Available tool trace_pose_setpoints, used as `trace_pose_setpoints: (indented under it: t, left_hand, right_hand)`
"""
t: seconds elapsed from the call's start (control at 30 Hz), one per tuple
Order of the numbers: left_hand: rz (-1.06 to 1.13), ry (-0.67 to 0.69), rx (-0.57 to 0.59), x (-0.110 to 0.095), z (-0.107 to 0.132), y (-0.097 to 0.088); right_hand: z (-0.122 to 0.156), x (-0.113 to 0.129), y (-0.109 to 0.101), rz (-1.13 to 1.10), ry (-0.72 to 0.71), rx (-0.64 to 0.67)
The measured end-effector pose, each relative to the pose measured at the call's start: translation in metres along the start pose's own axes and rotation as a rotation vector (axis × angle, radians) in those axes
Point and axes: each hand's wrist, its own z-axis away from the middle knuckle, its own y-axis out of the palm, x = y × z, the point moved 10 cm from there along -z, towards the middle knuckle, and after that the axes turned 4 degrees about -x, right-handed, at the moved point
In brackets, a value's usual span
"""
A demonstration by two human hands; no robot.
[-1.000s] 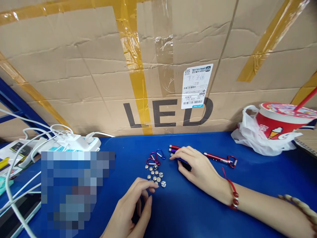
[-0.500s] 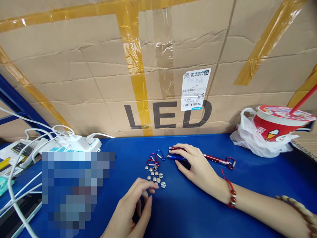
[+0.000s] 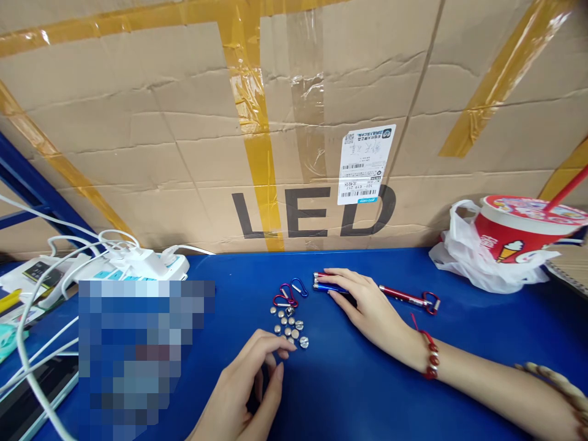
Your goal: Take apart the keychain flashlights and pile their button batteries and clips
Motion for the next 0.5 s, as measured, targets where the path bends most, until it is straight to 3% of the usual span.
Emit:
trace_pose_setpoints:
  t: [0.5]
  left_hand:
    - [-0.039,0.0,0.005,0.0009,0.0,-0.0002]
  right_hand:
    - [-0.0031,0.0102,-0.0036,-0.01,-0.078,-0.012]
